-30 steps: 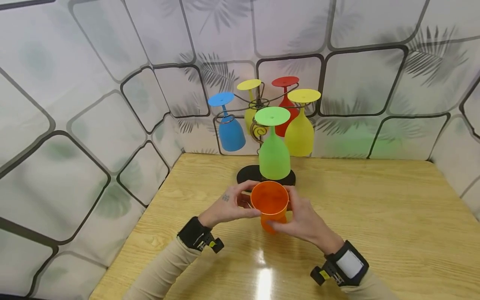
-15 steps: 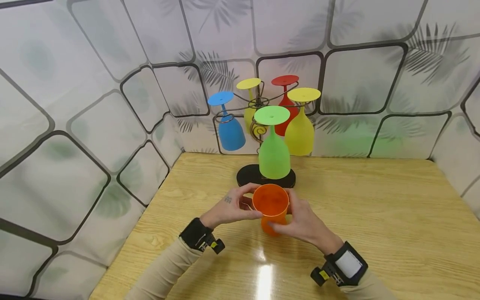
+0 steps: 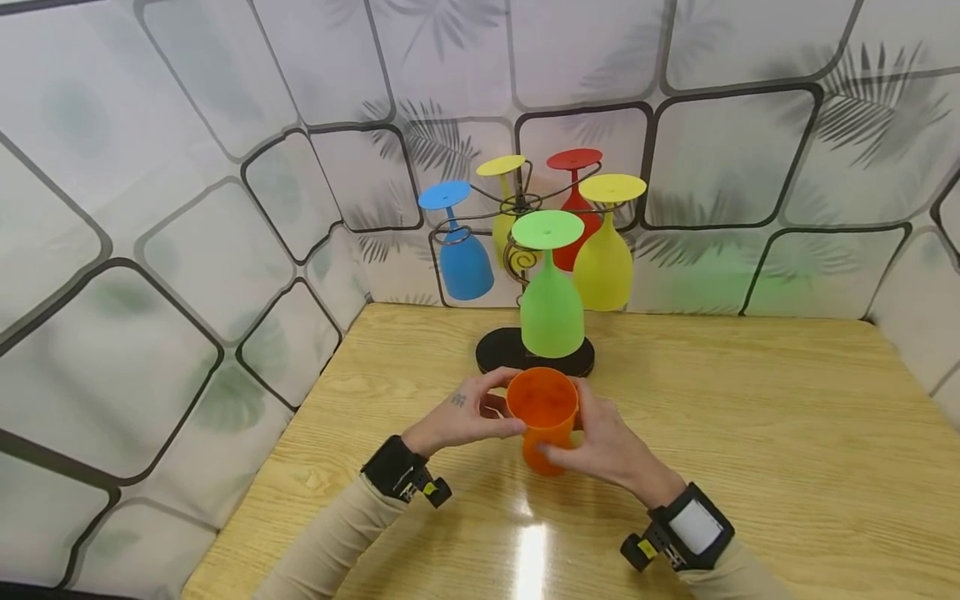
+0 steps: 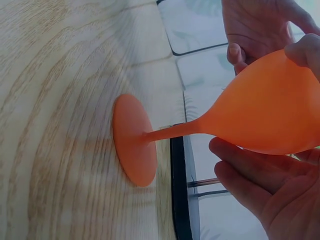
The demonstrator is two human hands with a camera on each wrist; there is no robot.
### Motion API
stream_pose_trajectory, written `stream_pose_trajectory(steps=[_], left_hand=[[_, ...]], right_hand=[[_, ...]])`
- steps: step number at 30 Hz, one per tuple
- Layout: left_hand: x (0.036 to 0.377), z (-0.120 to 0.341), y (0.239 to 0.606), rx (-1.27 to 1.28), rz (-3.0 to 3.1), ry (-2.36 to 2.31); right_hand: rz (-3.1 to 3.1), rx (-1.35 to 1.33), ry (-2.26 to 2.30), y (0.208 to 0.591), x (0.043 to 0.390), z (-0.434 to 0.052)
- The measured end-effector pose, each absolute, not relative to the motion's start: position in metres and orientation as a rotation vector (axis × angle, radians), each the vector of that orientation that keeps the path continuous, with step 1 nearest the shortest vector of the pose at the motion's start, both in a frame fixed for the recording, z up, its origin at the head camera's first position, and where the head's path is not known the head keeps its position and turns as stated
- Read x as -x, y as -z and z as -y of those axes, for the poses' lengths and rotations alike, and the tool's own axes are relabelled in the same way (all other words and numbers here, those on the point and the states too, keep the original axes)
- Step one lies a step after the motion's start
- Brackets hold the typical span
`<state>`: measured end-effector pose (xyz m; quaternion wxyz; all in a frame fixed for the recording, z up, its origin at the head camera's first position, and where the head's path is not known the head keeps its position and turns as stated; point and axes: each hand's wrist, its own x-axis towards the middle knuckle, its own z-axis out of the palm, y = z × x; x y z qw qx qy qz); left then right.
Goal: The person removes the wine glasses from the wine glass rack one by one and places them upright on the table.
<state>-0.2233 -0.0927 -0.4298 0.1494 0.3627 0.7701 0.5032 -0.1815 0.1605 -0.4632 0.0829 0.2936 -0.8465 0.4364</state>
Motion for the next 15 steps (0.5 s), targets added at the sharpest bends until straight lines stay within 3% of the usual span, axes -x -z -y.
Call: stream_pose_trajectory(steps=[15], left_hand=[[0.2296, 0.0908, 0.4286, -1.029, -2.237, -1.392]], right_hand=[[2.595, -0.850, -1.411, 0.4648, 0.1854, -0.1655]])
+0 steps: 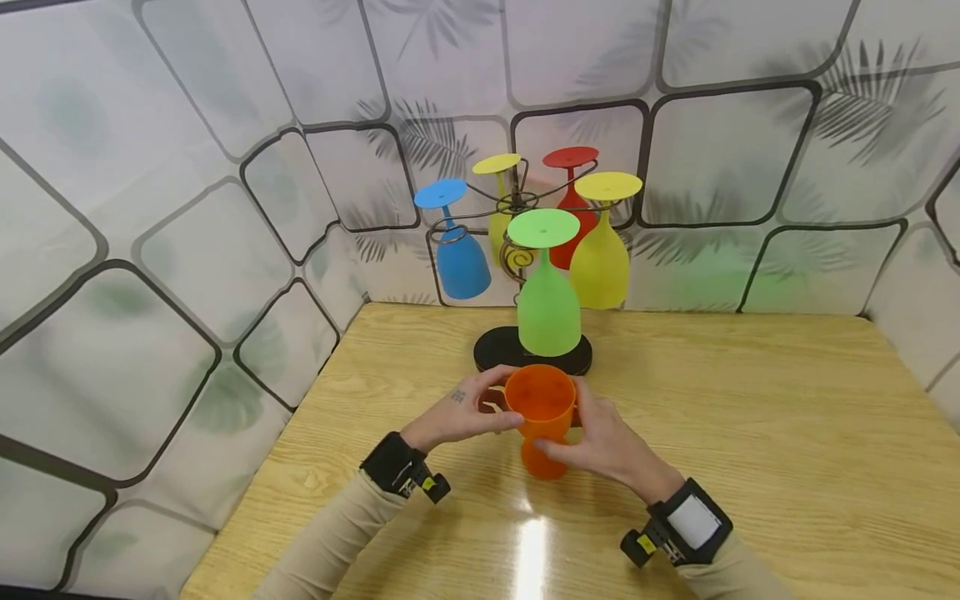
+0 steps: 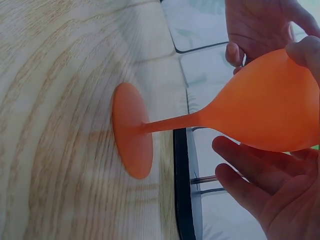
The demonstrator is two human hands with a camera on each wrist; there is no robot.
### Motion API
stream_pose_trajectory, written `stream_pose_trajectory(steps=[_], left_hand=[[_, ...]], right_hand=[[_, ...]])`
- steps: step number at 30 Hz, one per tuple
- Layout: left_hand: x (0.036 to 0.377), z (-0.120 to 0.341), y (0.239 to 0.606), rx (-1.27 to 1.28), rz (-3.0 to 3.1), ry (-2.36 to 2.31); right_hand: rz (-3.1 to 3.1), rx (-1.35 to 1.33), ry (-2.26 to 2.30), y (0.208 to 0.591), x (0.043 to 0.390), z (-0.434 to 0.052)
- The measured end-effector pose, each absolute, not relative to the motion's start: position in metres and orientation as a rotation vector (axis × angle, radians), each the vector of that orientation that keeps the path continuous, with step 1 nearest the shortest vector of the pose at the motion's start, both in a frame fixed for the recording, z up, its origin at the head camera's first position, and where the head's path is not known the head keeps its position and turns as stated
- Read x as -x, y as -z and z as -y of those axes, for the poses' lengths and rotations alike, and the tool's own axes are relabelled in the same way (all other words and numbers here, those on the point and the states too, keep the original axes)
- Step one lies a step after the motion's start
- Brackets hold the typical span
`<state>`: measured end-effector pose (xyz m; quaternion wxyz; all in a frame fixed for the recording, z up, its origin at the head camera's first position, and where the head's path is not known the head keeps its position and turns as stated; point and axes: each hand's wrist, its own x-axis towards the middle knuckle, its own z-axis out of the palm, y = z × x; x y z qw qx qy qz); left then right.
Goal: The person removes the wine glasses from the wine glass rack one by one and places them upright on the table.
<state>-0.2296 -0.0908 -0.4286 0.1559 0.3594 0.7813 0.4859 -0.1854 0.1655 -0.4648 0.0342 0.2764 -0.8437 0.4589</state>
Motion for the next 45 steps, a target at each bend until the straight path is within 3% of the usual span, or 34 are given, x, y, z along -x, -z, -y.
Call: stream_pose_trajectory(steps=[14, 25, 45], left_hand=[[0.242, 0.103, 0.390, -0.997, -2.387, -1.538], [0.260, 0.083, 0.365, -0.990, -2.632, -1.662], [0.270, 0.062, 0.372, -1.086, -2.461, -1.747]], right_hand=[[2.505, -0.775, -1.340, 0.437, 0.191, -0.193], [2.249, -0.599, -1.230, 0.404, 0.218, -0.191], [2.199, -0.650, -1.228, 0.390, 0.235, -0.173]])
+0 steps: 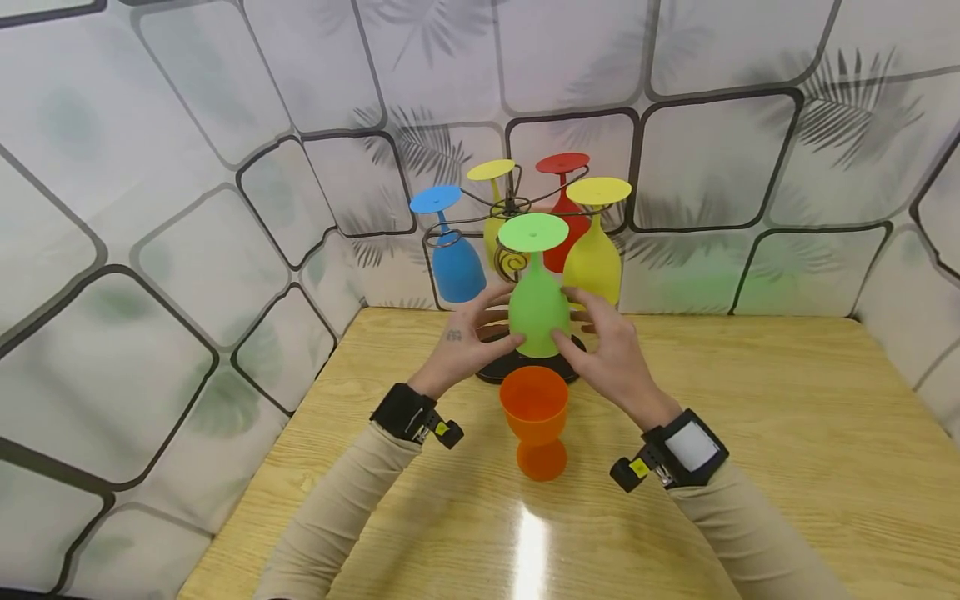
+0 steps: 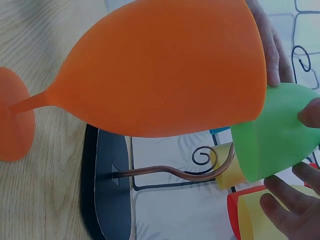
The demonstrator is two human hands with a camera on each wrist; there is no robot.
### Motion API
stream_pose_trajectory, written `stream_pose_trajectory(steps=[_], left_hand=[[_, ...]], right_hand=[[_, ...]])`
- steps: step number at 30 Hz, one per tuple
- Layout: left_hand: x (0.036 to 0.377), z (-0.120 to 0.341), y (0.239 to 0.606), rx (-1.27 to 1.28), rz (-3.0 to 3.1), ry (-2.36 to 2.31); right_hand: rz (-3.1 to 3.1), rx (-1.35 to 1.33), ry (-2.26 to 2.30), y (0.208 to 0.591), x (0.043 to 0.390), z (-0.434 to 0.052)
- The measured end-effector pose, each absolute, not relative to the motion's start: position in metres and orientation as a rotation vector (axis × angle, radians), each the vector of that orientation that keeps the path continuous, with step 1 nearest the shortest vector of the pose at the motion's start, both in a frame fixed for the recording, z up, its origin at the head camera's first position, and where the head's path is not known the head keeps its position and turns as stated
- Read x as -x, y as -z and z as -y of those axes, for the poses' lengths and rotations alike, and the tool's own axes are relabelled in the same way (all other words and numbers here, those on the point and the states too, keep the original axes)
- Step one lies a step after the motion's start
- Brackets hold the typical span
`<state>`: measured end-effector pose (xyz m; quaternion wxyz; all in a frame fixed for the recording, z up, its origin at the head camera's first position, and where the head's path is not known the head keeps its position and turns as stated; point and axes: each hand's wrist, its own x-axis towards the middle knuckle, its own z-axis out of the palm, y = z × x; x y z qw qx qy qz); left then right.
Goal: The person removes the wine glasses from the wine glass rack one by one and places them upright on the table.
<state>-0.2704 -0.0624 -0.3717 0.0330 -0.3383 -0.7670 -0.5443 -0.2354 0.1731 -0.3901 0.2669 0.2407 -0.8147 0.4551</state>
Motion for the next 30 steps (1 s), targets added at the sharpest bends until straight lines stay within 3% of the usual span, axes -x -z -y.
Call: stream_pose_trajectory(steps=[30], left_hand=[[0.266, 0.066, 0.371, 0.945, 2.380, 1.605]], right_hand=[[2.210, -0.679, -1.136, 0.384, 0.242, -0.160]])
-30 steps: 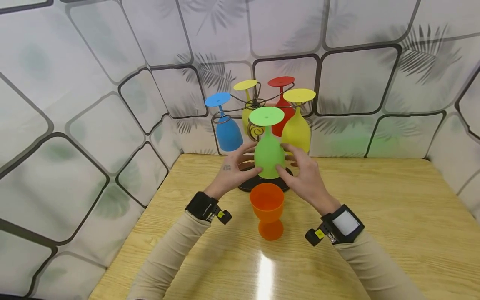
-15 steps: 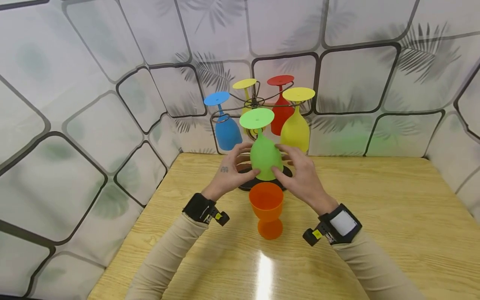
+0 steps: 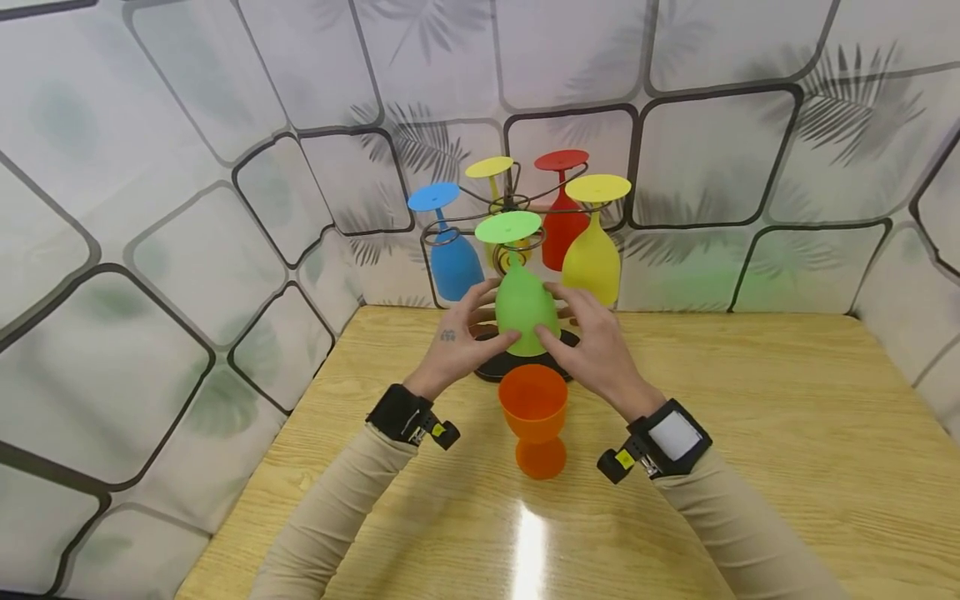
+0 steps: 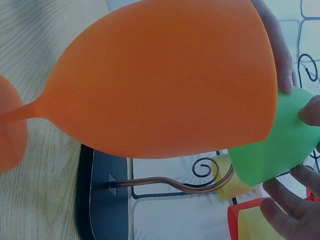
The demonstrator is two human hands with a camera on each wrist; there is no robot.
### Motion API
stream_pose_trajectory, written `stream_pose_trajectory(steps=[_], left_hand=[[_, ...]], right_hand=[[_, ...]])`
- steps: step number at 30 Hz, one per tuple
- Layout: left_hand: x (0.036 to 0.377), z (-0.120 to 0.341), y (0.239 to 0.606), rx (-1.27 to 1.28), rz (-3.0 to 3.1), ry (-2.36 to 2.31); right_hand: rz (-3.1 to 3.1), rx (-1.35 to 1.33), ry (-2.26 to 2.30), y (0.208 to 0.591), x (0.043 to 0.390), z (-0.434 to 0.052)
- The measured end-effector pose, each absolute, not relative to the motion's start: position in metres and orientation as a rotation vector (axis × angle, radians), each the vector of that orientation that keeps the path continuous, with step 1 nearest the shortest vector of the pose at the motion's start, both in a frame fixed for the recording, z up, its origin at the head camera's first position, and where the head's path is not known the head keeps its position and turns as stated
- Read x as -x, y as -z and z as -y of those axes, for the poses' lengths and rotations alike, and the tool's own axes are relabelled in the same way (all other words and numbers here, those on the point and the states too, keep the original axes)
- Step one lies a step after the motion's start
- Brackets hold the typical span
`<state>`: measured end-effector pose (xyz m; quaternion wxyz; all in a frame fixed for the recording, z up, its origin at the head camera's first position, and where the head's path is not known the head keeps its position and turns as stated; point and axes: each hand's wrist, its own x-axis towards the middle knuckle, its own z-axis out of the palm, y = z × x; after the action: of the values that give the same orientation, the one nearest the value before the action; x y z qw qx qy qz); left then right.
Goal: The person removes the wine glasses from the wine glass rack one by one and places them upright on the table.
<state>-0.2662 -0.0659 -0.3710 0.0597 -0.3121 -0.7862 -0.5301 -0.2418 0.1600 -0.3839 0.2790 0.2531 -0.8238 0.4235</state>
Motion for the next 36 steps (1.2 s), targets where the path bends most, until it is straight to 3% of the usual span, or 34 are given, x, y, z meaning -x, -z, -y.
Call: stream_pose_trajectory(steps=[36], left_hand=[[0.269, 0.039, 0.359, 1.027, 2.464, 1.560]], right_hand=[[2.178, -0.589, -1.187, 0.388, 0.231, -0.182]])
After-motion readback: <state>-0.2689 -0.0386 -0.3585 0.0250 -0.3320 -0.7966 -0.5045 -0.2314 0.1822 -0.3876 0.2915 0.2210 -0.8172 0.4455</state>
